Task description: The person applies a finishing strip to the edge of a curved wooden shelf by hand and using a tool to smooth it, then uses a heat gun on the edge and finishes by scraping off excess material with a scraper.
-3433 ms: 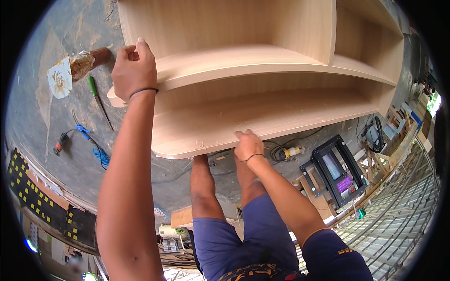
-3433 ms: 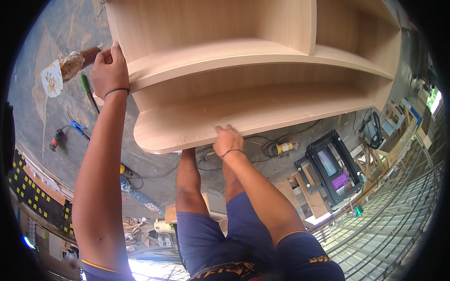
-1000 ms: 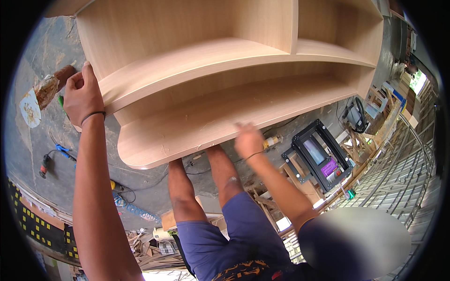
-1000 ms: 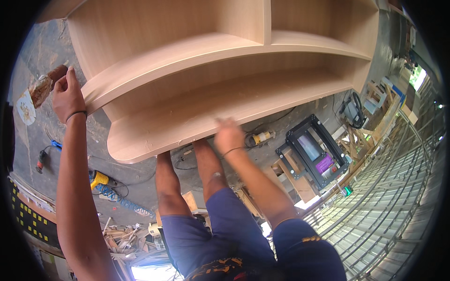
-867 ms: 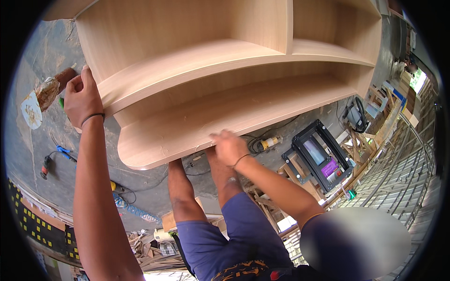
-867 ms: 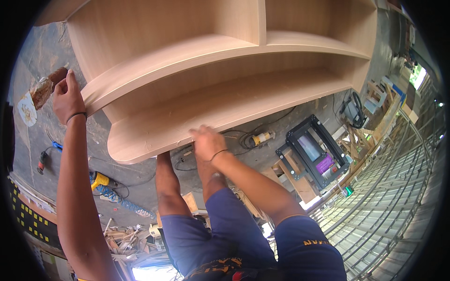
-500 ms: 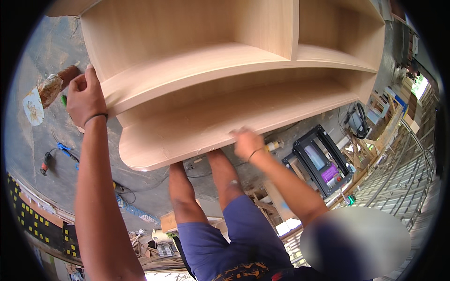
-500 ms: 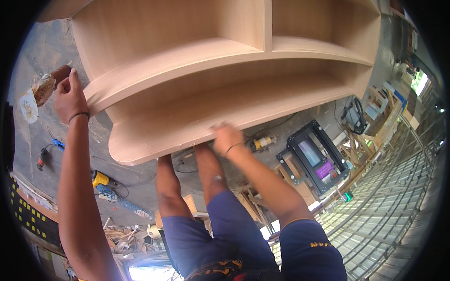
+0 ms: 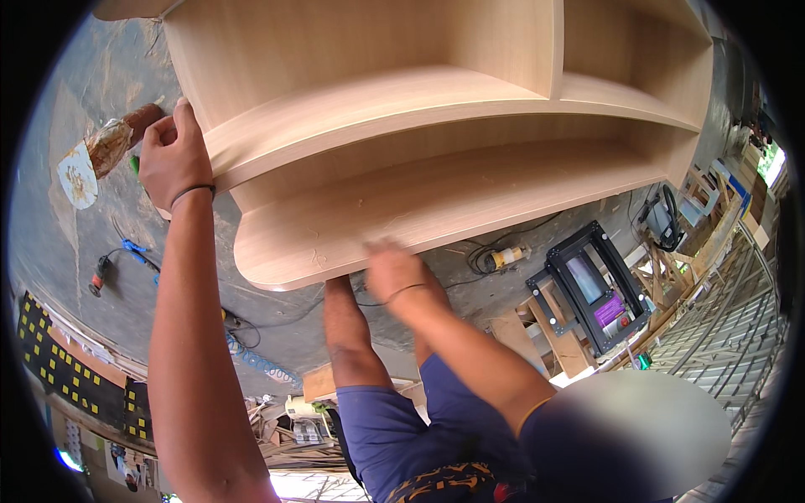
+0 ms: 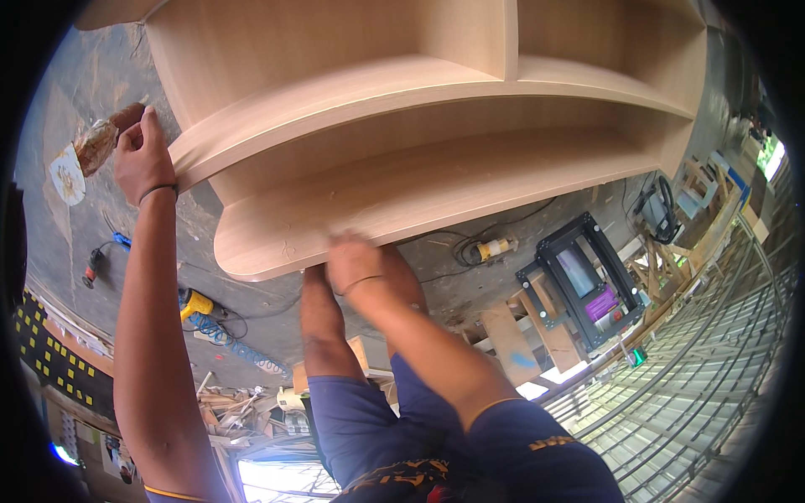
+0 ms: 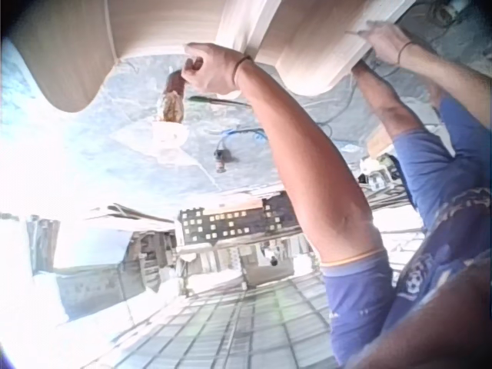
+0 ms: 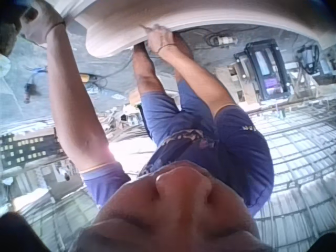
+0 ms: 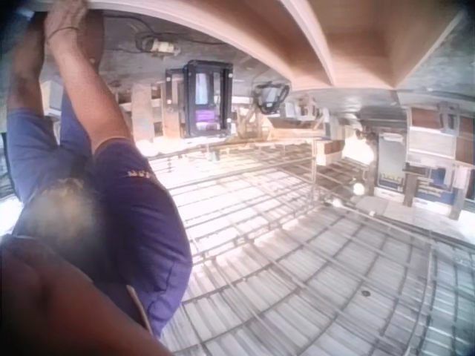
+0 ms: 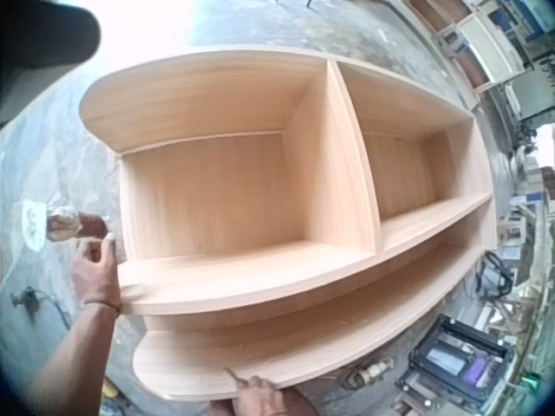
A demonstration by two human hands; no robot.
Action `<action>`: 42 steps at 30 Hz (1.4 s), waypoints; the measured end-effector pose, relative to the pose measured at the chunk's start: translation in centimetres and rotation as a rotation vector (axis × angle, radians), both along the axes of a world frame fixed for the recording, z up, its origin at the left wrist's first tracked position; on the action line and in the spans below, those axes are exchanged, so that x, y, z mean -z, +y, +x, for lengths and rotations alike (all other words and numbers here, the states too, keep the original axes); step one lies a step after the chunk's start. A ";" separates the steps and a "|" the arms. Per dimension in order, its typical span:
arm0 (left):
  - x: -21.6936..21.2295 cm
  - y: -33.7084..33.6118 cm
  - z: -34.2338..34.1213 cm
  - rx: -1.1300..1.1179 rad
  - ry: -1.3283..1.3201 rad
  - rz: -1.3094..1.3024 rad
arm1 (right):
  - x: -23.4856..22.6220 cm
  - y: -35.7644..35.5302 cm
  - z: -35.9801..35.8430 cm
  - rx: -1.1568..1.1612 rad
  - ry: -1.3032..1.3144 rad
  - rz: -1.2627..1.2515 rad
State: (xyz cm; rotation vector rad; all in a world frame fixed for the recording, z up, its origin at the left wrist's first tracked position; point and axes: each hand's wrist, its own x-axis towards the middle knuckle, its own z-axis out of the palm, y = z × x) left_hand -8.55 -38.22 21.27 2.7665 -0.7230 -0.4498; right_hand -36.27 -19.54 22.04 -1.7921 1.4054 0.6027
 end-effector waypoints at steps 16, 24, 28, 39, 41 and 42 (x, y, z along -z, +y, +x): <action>0.6 0.2 0.7 0.029 -0.018 0.038 | -0.3 -9.6 -33.6 0.161 0.568 -0.388; 0.6 0.0 0.5 0.007 -0.012 0.021 | 0.1 1.1 -2.7 0.173 -0.088 -0.130; 0.5 -0.3 0.2 0.054 -0.029 0.005 | -0.1 3.6 5.7 0.144 -0.307 0.066; -1.0 -0.1 -0.2 -0.013 0.047 -0.048 | -1.4 -6.9 -21.9 0.109 0.577 -0.180; -1.3 -0.1 -0.2 -0.038 0.074 -0.059 | -1.4 -5.5 -18.9 0.115 0.613 -0.220; -1.5 -0.1 -0.2 -0.047 0.107 -0.056 | -1.3 -4.6 -16.4 0.104 0.605 -0.226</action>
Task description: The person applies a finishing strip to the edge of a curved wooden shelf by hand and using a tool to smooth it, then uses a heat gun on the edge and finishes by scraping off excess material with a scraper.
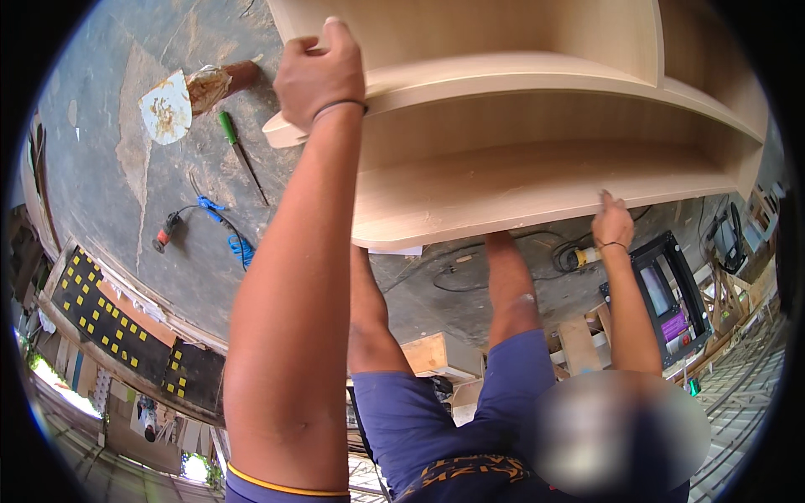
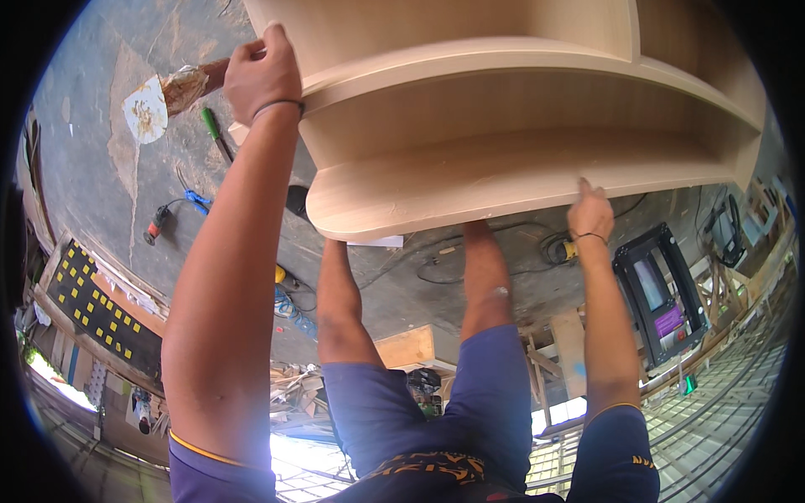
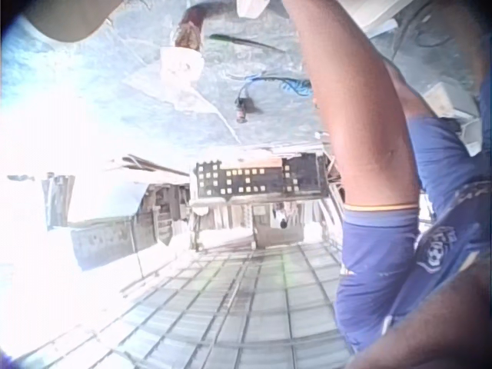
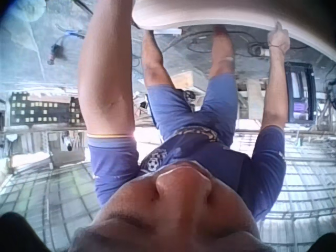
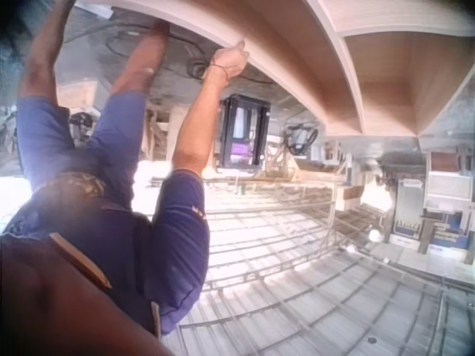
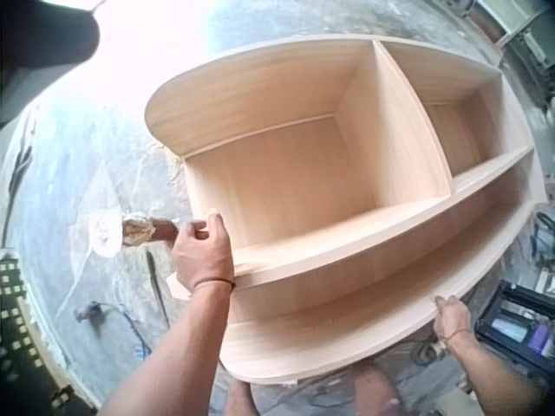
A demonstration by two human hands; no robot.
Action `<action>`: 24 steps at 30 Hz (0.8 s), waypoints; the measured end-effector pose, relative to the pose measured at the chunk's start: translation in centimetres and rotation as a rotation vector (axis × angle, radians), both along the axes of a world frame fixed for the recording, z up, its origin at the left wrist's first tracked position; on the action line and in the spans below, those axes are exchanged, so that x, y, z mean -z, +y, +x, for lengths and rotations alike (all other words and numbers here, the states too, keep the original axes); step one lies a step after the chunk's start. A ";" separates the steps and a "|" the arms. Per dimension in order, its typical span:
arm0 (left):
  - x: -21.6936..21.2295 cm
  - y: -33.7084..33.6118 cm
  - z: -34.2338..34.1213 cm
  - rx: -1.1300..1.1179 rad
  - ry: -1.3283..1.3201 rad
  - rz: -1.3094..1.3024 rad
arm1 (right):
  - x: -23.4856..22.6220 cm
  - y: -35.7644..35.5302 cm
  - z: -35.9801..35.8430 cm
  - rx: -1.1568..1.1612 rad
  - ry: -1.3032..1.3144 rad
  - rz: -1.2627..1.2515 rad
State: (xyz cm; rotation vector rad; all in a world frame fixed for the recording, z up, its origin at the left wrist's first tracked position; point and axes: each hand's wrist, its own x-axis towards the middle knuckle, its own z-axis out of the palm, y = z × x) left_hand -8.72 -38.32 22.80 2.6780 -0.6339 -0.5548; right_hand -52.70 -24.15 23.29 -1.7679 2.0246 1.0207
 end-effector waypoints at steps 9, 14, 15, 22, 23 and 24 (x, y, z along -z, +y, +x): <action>-1.8 8.5 8.9 0.224 0.520 -0.778 | 1.3 13.9 36.6 0.012 -0.593 0.055; -6.1 20.8 16.1 0.231 0.465 -0.682 | 0.3 20.4 48.4 0.231 -0.817 0.051; -6.8 22.6 16.3 0.270 0.442 -0.644 | 0.1 19.9 47.5 0.313 -0.833 0.087; -4.6 27.5 10.0 0.773 0.547 -0.376 | -2.1 16.0 30.4 0.792 -0.809 -0.244; -3.3 27.7 8.1 0.823 0.569 -0.329 | -2.1 16.2 27.5 0.918 -0.804 -0.244; -2.2 27.6 6.1 0.955 0.594 -0.241 | -2.7 16.7 25.1 1.028 -0.853 -0.341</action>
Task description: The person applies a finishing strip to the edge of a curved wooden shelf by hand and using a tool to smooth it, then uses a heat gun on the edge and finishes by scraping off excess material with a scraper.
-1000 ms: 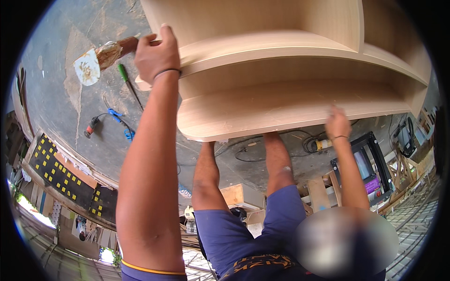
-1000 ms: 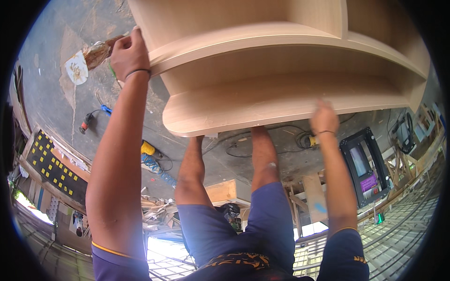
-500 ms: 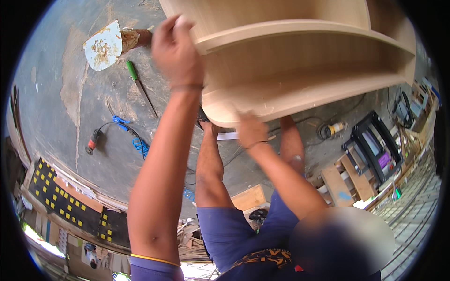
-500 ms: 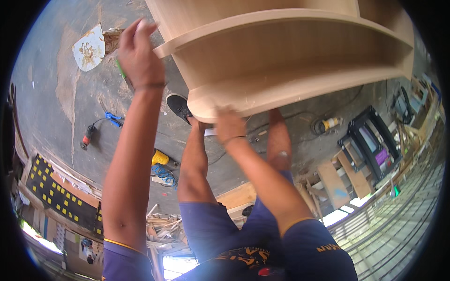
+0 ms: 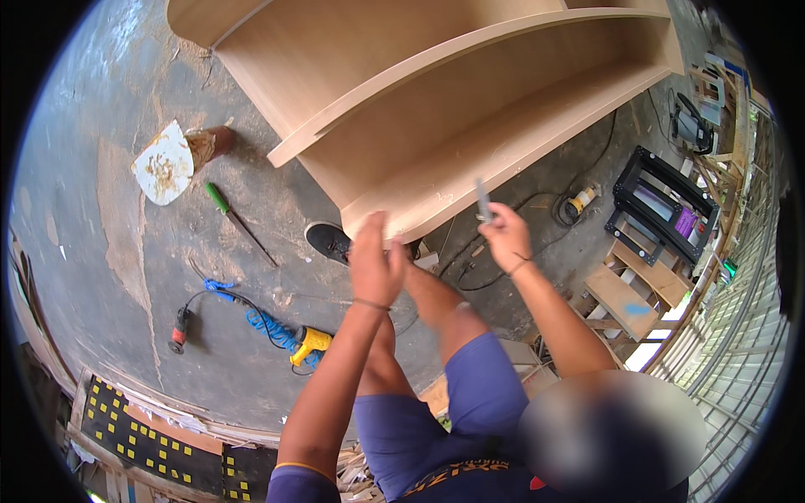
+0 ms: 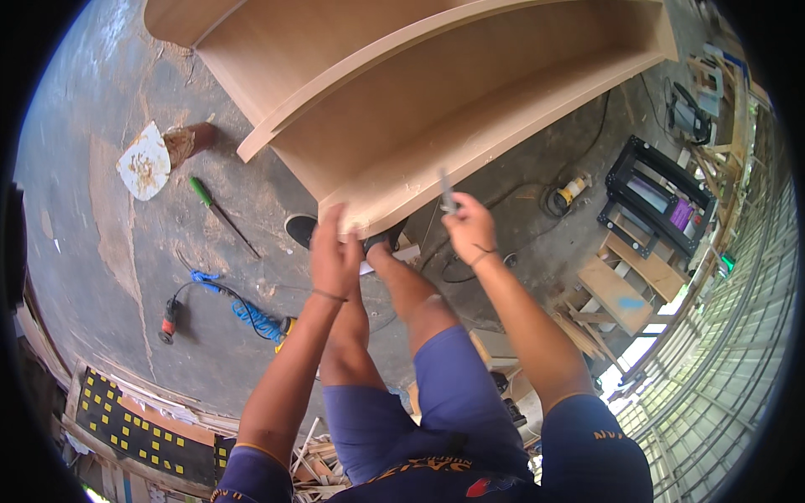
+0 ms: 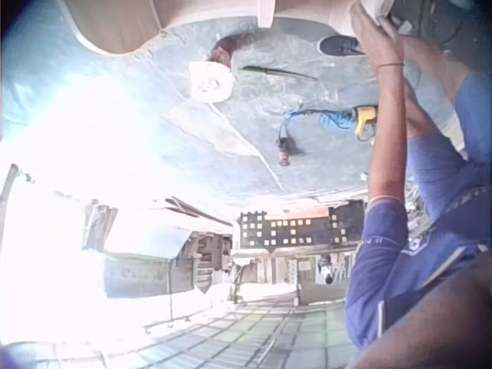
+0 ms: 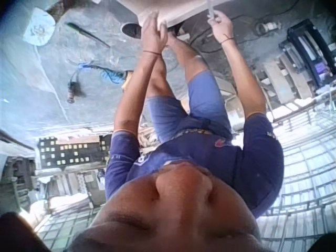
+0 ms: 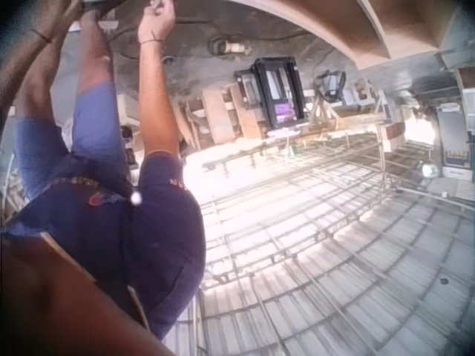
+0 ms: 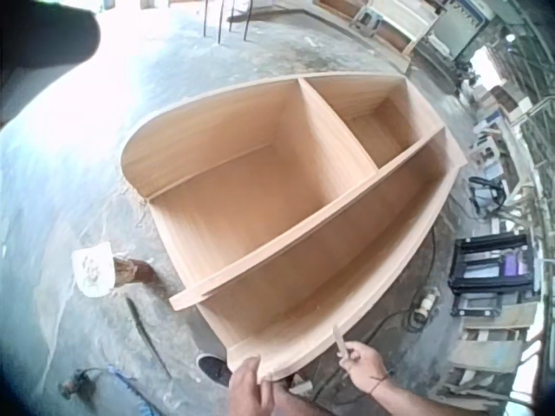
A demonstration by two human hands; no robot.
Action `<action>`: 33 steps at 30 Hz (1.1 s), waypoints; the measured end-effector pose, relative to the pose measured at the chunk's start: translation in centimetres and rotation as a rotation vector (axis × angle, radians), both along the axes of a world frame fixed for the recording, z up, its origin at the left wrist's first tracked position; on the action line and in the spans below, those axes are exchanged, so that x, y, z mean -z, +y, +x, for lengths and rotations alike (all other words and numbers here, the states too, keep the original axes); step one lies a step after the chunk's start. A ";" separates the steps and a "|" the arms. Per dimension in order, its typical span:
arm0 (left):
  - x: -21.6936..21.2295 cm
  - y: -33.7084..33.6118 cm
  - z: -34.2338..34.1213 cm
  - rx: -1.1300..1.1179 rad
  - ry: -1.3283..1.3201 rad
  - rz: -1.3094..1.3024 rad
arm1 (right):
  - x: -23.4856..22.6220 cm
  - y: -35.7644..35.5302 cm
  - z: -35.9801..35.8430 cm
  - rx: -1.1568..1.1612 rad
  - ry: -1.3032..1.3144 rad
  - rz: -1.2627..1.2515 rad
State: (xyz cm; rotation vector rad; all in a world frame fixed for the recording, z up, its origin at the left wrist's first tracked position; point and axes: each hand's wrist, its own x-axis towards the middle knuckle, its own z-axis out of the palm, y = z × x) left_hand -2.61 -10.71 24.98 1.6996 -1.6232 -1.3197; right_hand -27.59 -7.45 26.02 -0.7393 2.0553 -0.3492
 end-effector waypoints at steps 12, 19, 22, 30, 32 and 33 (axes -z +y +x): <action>8.4 -2.1 -17.7 0.418 0.108 0.010 | -0.4 11.0 -2.1 0.467 -0.065 -0.015; 6.2 1.9 -8.8 0.222 -0.134 -0.049 | -0.6 9.2 -7.3 0.494 -0.050 -0.107; 6.2 3.1 -4.9 0.225 -0.194 0.028 | 1.1 7.9 -10.2 0.431 -0.036 -0.147; 8.3 4.1 -1.0 0.233 -0.210 0.015 | 3.0 -4.1 -16.2 -0.430 0.522 -0.374; 9.7 4.7 0.5 0.265 -0.177 -0.022 | 4.0 -6.1 -18.1 -0.600 0.699 -0.460; 10.4 4.9 1.3 0.276 -0.159 -0.040 | 4.3 -7.0 -18.4 -0.635 0.755 -0.414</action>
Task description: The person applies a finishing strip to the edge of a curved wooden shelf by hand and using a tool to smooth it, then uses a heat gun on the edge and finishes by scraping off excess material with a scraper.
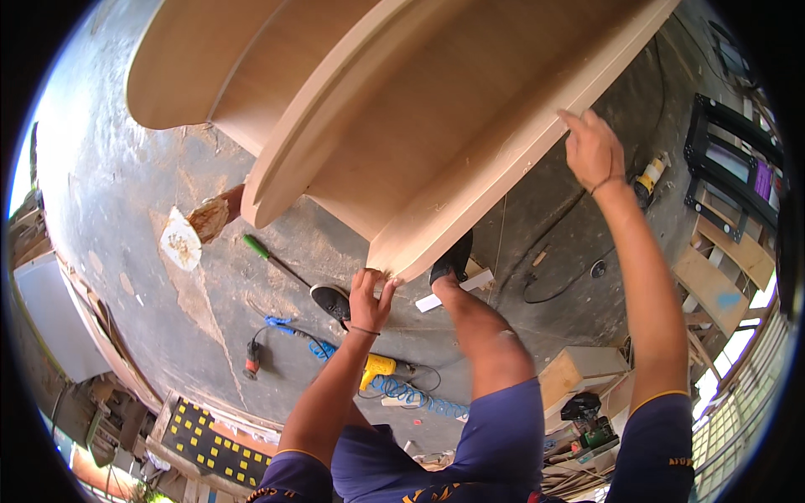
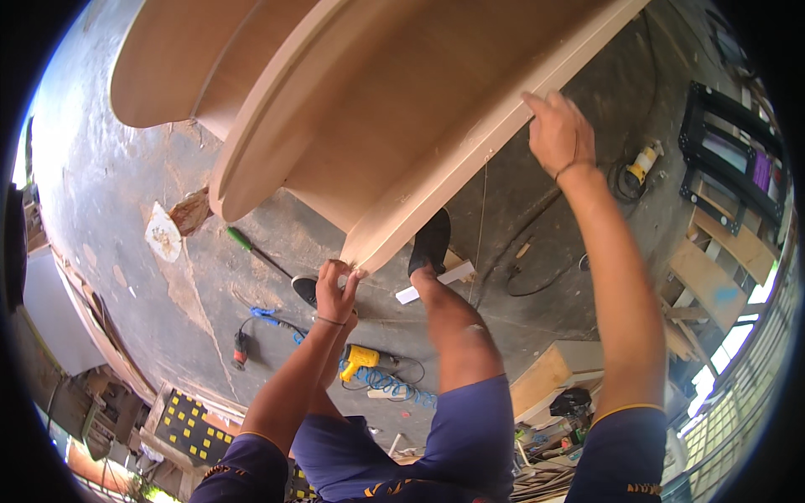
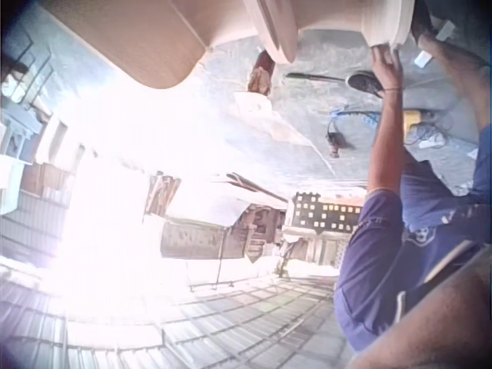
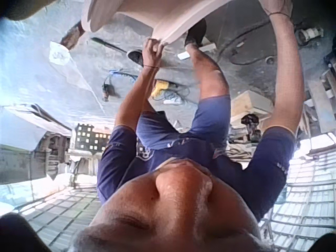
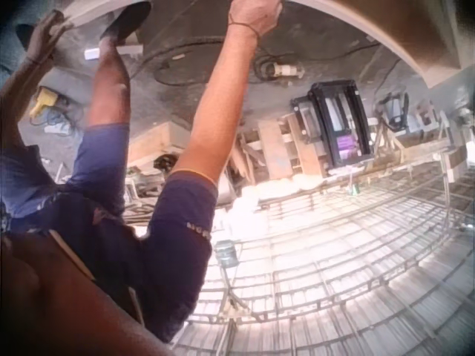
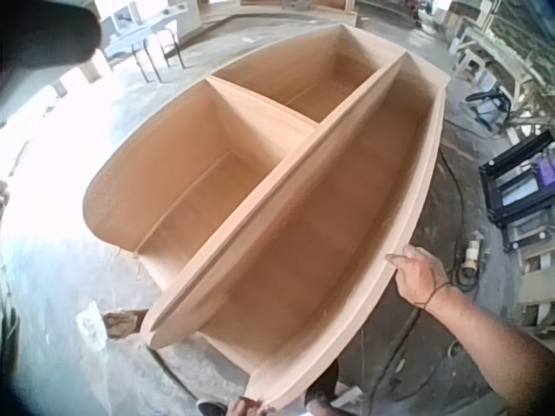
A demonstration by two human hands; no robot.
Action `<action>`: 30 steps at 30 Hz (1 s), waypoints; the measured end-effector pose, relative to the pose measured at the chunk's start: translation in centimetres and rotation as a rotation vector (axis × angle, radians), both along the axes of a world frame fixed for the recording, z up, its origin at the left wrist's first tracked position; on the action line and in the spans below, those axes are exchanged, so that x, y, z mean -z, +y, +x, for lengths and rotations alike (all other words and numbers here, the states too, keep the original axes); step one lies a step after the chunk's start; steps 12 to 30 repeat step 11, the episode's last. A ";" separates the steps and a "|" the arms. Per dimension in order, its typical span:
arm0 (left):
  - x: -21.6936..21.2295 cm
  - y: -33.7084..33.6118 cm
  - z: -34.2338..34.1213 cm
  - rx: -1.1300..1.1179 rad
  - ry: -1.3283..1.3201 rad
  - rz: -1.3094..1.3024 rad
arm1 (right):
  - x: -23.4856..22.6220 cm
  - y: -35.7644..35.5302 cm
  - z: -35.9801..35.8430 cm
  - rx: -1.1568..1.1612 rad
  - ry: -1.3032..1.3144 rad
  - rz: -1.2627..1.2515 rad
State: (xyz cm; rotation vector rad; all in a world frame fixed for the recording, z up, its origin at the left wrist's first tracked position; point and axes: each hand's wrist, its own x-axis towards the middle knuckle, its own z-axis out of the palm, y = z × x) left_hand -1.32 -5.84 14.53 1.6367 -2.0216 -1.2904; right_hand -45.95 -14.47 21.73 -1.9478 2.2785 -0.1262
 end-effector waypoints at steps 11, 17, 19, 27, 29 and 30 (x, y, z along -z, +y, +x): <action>-5.2 -15.8 6.7 -0.062 0.200 -0.792 | 1.8 7.0 25.9 -0.282 0.000 0.347; -5.2 -15.8 6.7 -0.062 0.200 -0.792 | 1.8 7.0 25.9 -0.282 0.000 0.347; -5.2 -15.8 6.7 -0.062 0.200 -0.792 | 1.8 7.0 25.9 -0.282 0.000 0.347; -5.2 -15.8 6.7 -0.062 0.200 -0.792 | 1.8 7.0 25.9 -0.282 0.000 0.347; -5.2 -15.8 6.7 -0.062 0.200 -0.792 | 1.8 7.0 25.9 -0.282 0.000 0.347; -5.2 -15.8 6.7 -0.062 0.200 -0.792 | 1.8 7.0 25.9 -0.282 0.000 0.347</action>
